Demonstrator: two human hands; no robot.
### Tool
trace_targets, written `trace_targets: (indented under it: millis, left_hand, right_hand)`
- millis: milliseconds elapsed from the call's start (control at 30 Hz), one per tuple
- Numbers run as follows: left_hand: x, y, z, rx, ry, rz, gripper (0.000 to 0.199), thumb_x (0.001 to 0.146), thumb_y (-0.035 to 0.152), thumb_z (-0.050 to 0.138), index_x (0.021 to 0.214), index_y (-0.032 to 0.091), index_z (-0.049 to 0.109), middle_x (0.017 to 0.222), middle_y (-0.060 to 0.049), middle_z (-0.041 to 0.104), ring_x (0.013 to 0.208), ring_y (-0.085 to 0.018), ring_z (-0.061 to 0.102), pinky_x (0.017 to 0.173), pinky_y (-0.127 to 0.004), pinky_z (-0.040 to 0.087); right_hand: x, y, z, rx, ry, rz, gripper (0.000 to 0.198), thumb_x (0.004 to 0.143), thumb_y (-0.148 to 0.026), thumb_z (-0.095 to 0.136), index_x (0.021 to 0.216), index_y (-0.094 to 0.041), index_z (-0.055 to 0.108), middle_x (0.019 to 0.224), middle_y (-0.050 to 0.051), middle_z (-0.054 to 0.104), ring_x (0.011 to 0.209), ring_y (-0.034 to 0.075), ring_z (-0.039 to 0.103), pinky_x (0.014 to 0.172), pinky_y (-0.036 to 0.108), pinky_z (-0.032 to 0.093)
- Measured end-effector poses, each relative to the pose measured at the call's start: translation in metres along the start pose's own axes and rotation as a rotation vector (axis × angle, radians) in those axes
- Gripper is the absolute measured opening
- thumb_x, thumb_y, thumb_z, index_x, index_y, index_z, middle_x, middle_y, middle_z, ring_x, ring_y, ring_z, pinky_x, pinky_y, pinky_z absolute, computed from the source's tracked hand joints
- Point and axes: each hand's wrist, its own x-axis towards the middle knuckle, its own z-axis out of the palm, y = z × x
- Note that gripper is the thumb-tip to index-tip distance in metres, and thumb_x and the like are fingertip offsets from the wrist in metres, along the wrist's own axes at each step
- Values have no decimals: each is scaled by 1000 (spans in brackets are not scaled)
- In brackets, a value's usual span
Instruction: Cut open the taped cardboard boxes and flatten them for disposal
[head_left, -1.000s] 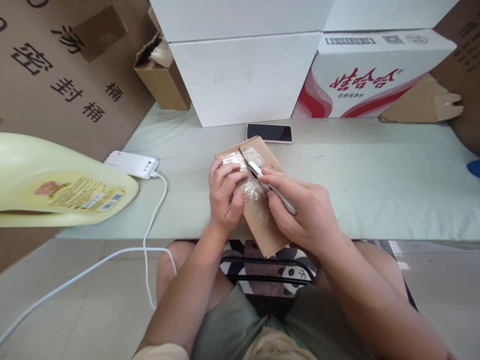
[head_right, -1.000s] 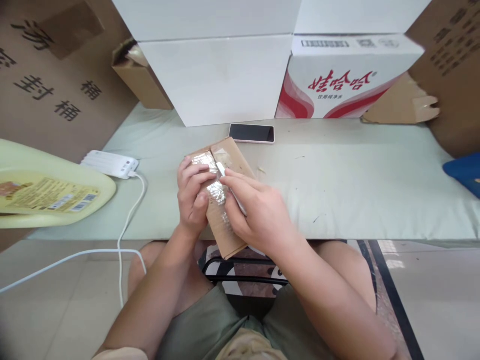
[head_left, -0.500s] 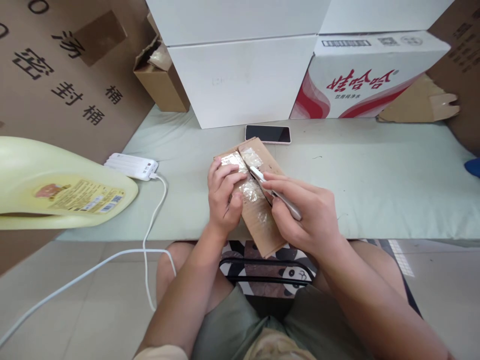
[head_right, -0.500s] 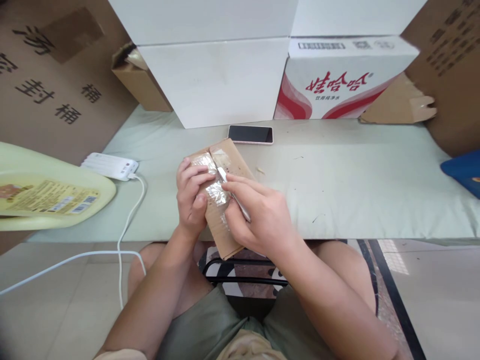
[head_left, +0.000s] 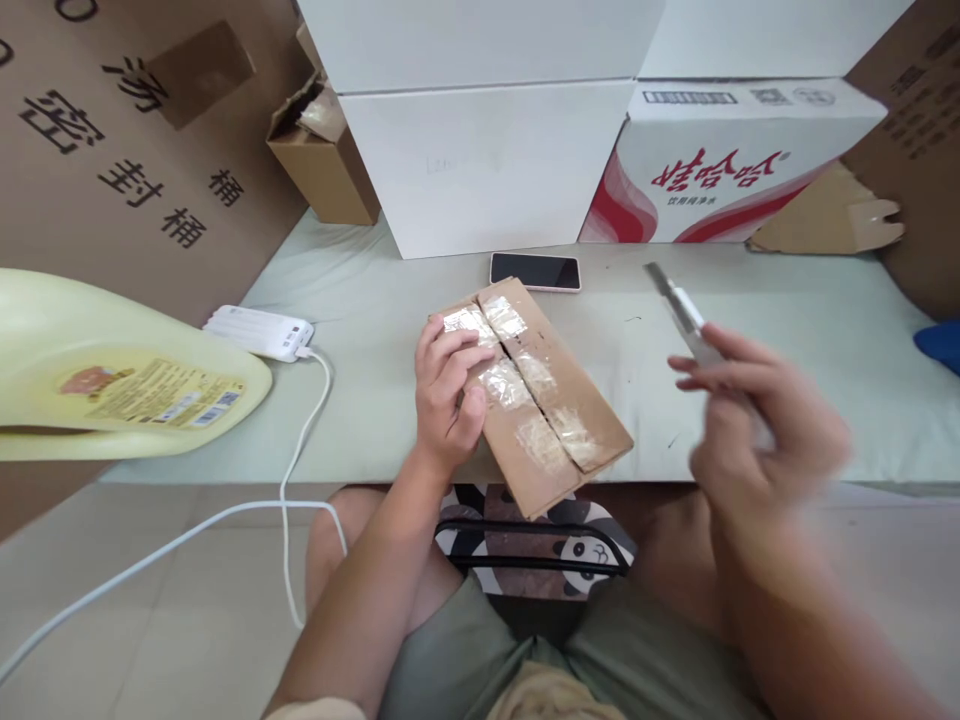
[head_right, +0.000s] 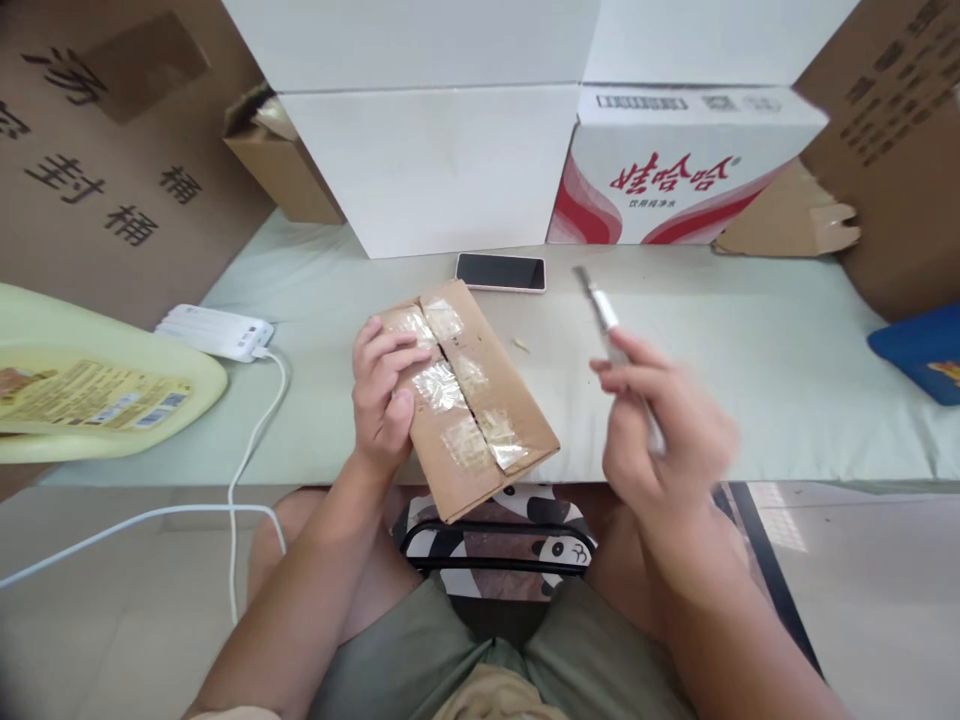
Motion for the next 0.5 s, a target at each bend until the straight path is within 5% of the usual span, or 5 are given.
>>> trace_targets:
  millis: [133, 233, 367, 500]
  left_hand:
    - [-1, -1, 1, -10, -6, -14, 34, 101, 40, 36, 112, 27, 65, 118, -7, 66, 124, -28, 60, 125, -60, 34]
    - [-1, -2, 2, -18, 7, -9, 34, 101, 40, 36, 113, 27, 65, 118, -7, 65, 125, -28, 59, 125, -60, 34]
    - [-1, -3, 3, 11, -1, -11, 35, 100, 41, 35, 112, 27, 65, 118, -7, 65, 126, -29, 59, 124, -60, 34]
    - [-1, -3, 2, 24, 4, -1, 35, 100, 40, 35, 110, 27, 65, 116, -7, 66, 124, -28, 60, 124, -59, 36]
  right_hand:
    - [0, 77, 36, -259, -194, 137, 20, 90, -23, 50, 97, -21, 68, 132, 16, 70, 122, 33, 69, 107, 58, 54]
    - [-8, 108, 47, -346, -387, 277, 31, 87, -29, 55, 110, -15, 69, 146, 22, 60, 134, 37, 61, 114, 60, 48]
    - [-15, 105, 44, -306, -481, 328, 38, 86, -37, 60, 114, -13, 70, 140, 25, 64, 143, 40, 52, 123, 67, 32]
    - [-10, 79, 37, -95, -416, 316, 36, 92, -42, 57, 117, -20, 69, 143, 18, 64, 140, 37, 56, 114, 65, 44]
